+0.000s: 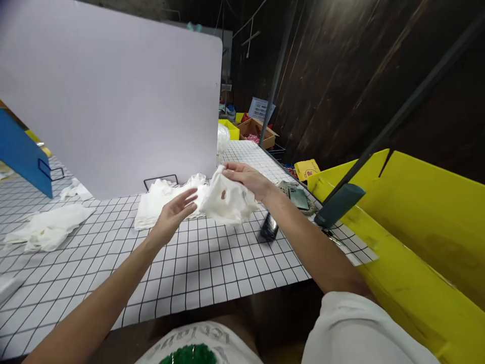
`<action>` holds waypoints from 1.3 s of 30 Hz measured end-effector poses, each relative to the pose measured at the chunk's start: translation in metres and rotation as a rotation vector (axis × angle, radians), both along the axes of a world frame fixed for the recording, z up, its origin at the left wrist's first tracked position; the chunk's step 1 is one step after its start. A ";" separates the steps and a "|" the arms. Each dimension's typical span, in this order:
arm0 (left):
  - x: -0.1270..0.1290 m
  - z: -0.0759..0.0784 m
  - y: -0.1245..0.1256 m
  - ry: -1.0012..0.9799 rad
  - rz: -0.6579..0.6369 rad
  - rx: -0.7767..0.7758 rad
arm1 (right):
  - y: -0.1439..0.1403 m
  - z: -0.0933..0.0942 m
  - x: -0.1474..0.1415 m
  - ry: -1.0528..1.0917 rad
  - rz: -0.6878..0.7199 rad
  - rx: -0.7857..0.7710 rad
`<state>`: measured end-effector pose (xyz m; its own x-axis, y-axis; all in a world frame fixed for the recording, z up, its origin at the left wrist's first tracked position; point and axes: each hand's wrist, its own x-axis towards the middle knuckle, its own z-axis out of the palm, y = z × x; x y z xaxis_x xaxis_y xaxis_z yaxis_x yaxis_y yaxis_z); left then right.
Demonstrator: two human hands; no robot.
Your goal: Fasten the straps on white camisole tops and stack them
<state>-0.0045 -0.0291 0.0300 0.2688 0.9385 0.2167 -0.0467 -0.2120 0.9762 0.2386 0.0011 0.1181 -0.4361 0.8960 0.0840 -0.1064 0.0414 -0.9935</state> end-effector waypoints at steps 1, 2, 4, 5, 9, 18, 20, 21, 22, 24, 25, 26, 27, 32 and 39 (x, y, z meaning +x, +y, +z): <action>0.004 0.004 -0.002 -0.018 -0.042 0.029 | -0.008 -0.003 -0.011 -0.018 0.081 -0.040; 0.005 0.007 -0.004 -0.024 -0.104 0.029 | -0.015 -0.005 -0.020 -0.029 0.134 -0.064; 0.002 0.012 -0.011 -0.030 -0.212 -0.050 | -0.025 -0.008 -0.029 -0.030 0.161 -0.075; -0.002 0.015 -0.017 -0.041 -0.241 -0.118 | -0.028 -0.009 -0.030 -0.040 0.162 -0.077; -0.029 0.026 -0.043 -0.118 -0.159 -0.352 | -0.033 -0.007 -0.019 -0.286 0.277 -0.049; -0.076 -0.050 -0.042 0.199 0.256 -0.410 | -0.013 -0.108 -0.033 -0.672 0.140 -0.118; -0.081 -0.073 -0.046 0.352 0.320 -0.220 | -0.013 -0.134 -0.036 -0.930 -0.064 0.064; -0.083 -0.081 -0.049 0.424 0.321 -0.143 | -0.014 -0.142 -0.036 -1.015 -0.139 0.164; -0.085 -0.089 -0.053 0.498 0.310 -0.090 | -0.017 -0.149 -0.036 -1.056 -0.176 0.253; -0.088 -0.099 -0.057 0.639 0.308 -0.026 | -0.025 -0.156 -0.039 -1.055 -0.141 0.378; -0.088 -0.103 -0.057 0.704 0.323 -0.007 | -0.031 -0.159 -0.043 -1.066 -0.090 0.417; -0.088 -0.105 -0.057 0.761 0.341 -0.002 | -0.036 -0.161 -0.047 -1.102 -0.040 0.451; -0.088 -0.107 -0.055 0.805 0.352 -0.011 | -0.041 -0.164 -0.052 -1.156 0.003 0.482; -0.085 -0.102 -0.044 0.668 0.311 -0.200 | -0.050 -0.175 -0.066 -1.160 -0.042 0.406; -0.079 -0.073 -0.047 0.025 0.223 -0.644 | -0.036 -0.150 -0.053 -0.008 0.062 -0.377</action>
<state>-0.0832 -0.0760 -0.0431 0.0514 0.9119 -0.4071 -0.0455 0.4094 0.9112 0.1855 -0.0346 -0.0318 -0.4902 0.8351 -0.2499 -0.0897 -0.3335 -0.9385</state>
